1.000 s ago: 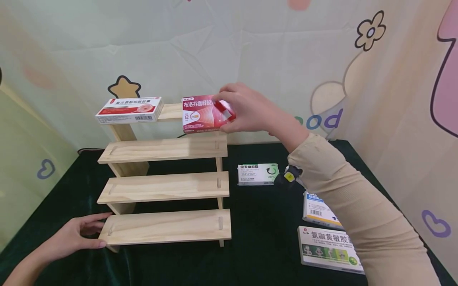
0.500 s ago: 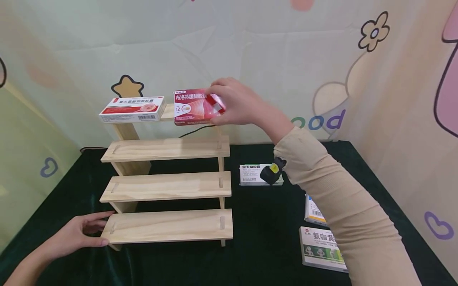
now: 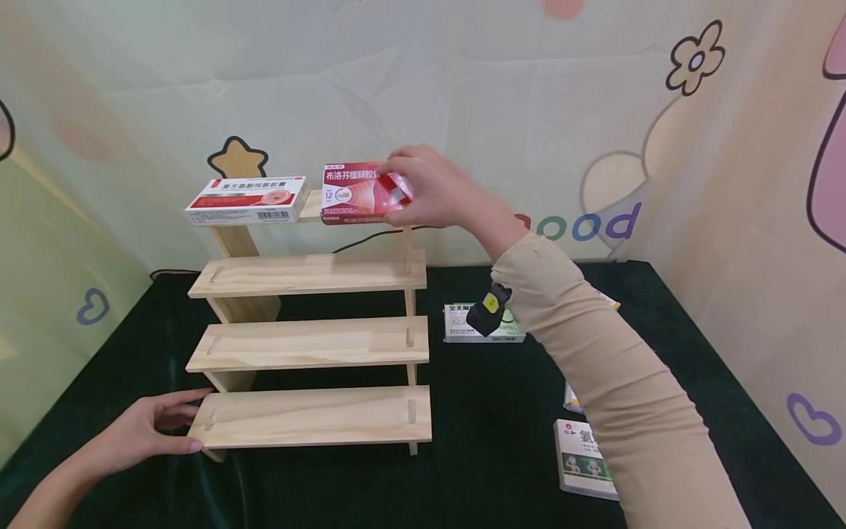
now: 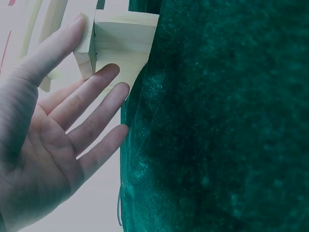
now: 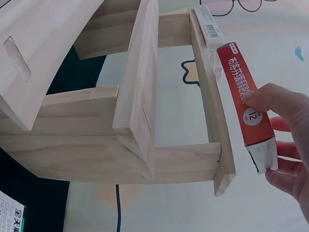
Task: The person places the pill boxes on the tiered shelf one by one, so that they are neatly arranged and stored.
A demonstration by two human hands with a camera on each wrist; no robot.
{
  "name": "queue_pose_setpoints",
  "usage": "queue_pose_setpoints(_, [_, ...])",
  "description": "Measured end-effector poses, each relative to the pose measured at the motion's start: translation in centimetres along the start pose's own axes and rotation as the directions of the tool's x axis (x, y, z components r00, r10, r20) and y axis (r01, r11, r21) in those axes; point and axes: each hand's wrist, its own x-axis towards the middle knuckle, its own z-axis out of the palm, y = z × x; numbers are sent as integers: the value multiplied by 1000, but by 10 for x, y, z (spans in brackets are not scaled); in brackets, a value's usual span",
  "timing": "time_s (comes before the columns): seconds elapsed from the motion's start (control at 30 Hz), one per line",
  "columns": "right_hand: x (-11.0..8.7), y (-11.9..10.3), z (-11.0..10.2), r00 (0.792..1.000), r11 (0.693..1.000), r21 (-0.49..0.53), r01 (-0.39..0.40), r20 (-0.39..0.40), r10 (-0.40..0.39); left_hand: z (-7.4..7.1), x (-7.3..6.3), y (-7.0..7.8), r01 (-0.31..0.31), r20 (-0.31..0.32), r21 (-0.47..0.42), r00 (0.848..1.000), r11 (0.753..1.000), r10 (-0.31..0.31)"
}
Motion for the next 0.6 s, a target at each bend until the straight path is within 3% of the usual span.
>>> queue_pose_setpoints(0.6, [15,8,17,999,996,86,-32,-10,33,0,-1,2,1,-2,-12,1000,1000,-1])
